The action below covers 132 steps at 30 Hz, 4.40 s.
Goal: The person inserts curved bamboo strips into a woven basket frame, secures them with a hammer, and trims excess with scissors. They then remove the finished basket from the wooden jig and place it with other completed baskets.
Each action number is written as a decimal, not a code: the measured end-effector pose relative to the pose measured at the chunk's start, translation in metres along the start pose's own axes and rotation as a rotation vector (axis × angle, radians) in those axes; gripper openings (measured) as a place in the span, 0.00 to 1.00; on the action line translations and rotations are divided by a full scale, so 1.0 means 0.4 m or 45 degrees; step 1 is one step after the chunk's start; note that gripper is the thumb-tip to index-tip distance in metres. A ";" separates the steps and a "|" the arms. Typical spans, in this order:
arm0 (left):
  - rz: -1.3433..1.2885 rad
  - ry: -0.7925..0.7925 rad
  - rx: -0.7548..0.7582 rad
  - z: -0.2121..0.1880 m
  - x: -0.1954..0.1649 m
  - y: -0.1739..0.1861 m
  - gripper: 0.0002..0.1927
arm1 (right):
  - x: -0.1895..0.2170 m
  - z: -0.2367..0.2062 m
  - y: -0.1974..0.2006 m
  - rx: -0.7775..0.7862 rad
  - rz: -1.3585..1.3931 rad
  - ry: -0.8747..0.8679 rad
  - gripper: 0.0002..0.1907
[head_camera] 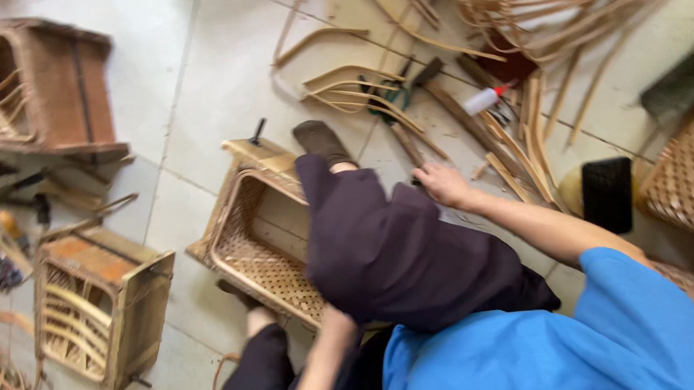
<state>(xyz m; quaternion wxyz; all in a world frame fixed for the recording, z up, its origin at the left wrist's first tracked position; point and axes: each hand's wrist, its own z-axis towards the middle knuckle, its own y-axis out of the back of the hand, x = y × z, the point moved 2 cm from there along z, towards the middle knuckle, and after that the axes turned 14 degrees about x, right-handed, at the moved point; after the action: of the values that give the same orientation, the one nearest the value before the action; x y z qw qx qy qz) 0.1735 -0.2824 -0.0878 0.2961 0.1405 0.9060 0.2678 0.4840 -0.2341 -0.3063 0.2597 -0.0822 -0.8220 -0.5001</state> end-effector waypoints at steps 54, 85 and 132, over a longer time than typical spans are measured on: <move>-1.658 0.860 -0.910 -0.039 0.960 0.100 0.34 | 0.441 0.964 0.228 0.276 -0.786 0.511 0.18; -1.591 0.773 -0.808 -0.069 0.990 0.099 0.35 | 0.434 1.005 0.200 0.773 -0.728 0.321 0.12; -1.146 1.144 -1.345 -0.042 0.970 0.072 0.35 | 0.503 0.834 0.301 -0.111 0.105 0.592 0.22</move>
<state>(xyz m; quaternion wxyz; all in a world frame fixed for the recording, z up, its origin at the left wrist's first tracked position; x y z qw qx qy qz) -0.1388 -0.1053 -0.2391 0.0117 -0.5140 0.6624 0.5449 0.2454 0.0877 -0.2318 0.4583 -0.0097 -0.7137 -0.5295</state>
